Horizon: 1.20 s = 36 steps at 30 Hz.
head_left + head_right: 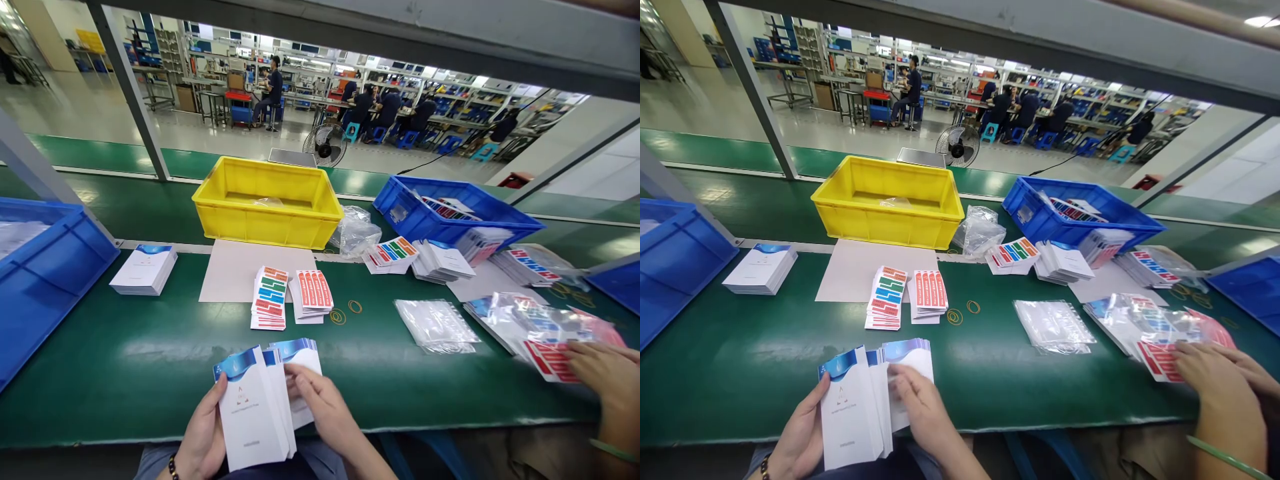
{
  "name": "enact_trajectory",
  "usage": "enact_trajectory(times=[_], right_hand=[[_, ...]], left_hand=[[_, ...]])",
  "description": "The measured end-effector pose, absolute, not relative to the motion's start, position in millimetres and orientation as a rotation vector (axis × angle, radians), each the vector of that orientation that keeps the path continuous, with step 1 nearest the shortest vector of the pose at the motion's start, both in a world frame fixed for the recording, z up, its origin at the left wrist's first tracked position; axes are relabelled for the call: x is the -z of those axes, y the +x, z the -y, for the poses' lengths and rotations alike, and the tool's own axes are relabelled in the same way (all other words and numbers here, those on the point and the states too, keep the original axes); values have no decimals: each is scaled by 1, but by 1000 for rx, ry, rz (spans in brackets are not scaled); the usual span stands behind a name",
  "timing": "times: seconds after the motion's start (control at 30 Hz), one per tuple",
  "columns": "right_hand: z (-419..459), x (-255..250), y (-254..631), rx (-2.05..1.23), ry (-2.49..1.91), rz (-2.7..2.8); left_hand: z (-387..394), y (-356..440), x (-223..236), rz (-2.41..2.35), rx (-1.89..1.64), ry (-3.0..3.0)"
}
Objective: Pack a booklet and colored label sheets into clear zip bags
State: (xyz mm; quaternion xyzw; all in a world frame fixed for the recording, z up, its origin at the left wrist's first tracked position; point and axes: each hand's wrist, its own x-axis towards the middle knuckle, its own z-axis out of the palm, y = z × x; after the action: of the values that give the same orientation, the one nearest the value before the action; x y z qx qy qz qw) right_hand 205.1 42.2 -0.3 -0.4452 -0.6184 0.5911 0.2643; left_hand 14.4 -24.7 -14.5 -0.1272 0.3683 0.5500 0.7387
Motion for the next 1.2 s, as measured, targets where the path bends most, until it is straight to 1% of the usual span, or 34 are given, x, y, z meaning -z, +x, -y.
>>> enact_trajectory(times=[0.03, 0.1, 0.5, 0.8, 0.87, 1.03, 1.2], right_hand=[[-38, -1, 199, -1726, -1143, 1671], [-32, -3, 188, -1815, -1111, 1656], [-30, -2, 183, -1755, -1238, 1594], [-29, 5, 180, -1946, -1090, 1271], [-29, 5, 179, -1884, -1125, 1348], [-26, -2, 177, -1482, -1225, 1581], [-28, -6, 185, -1250, -1283, 1654]], left_hand=[[24, 16, 13, -812, -1205, -285], [23, 17, 9, -803, -1199, -305], [28, 17, 8, -769, -1217, -321], [24, 18, 5, -783, -1211, -267], [23, 18, 4, -793, -1213, -256], [22, 20, 2, -809, -1214, -284], [22, 18, 7, -786, -1217, -291]])
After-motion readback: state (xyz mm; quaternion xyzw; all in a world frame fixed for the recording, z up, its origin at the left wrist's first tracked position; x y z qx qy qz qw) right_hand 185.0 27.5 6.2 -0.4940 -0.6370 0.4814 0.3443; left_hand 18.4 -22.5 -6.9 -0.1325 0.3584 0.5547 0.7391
